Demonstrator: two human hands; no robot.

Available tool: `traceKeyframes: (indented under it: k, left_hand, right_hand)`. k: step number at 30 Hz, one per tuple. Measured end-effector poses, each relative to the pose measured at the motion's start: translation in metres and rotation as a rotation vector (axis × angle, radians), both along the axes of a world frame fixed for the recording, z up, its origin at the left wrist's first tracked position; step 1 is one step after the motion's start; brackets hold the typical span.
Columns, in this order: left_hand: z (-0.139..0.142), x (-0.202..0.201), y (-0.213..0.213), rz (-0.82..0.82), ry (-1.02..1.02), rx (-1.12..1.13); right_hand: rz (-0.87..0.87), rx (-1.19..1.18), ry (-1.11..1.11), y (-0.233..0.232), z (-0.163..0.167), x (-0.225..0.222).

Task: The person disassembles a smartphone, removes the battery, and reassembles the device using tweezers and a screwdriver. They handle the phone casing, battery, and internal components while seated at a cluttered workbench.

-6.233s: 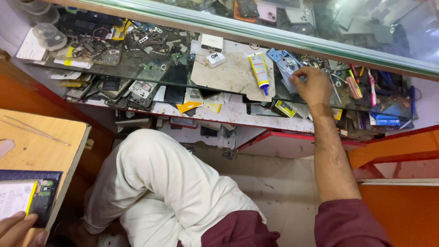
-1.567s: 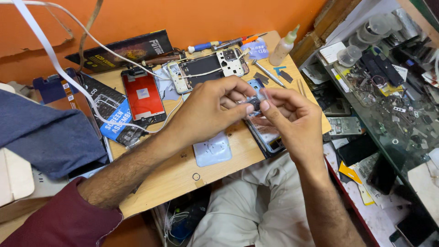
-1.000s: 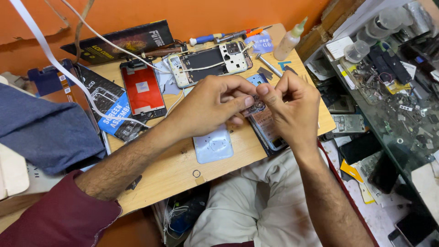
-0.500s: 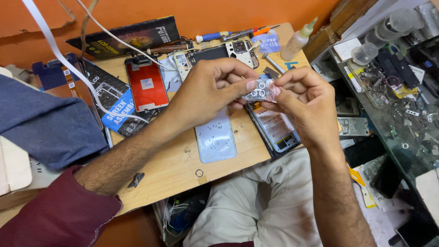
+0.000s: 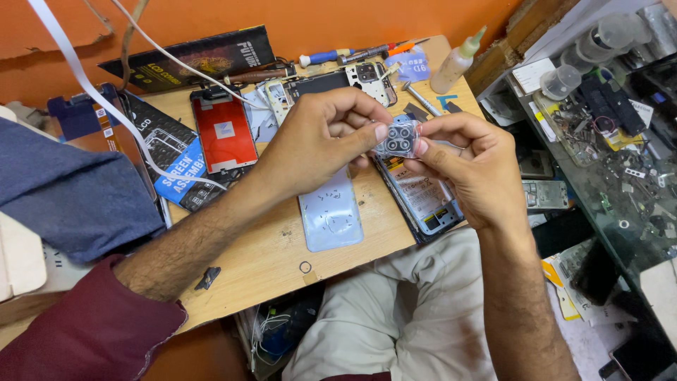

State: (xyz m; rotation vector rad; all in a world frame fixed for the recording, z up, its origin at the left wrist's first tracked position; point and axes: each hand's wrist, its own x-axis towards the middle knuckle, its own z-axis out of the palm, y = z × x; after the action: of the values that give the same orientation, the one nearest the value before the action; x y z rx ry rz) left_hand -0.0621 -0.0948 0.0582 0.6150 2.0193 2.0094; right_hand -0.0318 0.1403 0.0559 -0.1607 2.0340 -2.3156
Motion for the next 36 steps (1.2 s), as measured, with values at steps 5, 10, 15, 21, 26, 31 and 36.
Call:
traceKeyframes:
  k: [5,10,15,21,26,31,36]
  left_hand:
    - [0.001,0.001,-0.001,-0.026,0.013,-0.053]
    - [-0.003,0.0,-0.001,-0.059,-0.038,0.032]
    - [-0.011,-0.002,0.0,-0.069,-0.058,0.076]
    - [-0.015,-0.003,-0.001,-0.088,-0.064,0.08]
    - [-0.016,-0.003,0.0,-0.135,-0.073,0.098]
    - [-0.018,-0.002,0.003,-0.137,-0.051,0.136]
    - [-0.019,-0.001,0.005,-0.107,-0.033,0.149]
  right_hand:
    - [-0.021,0.069,0.087,0.001,-0.001,-0.001]
    - [-0.02,0.01,0.062,0.001,-0.007,-0.001]
    - [-0.011,-0.004,-0.017,0.003,-0.007,-0.001]
    - [0.019,-0.076,-0.069,0.001,-0.006,0.0]
    - [0.008,0.039,-0.024,0.003,-0.007,0.002]
    - [0.009,-0.013,-0.037,0.008,-0.01,0.0]
    - [0.055,-0.225,-0.1,0.007,-0.014,-0.002]
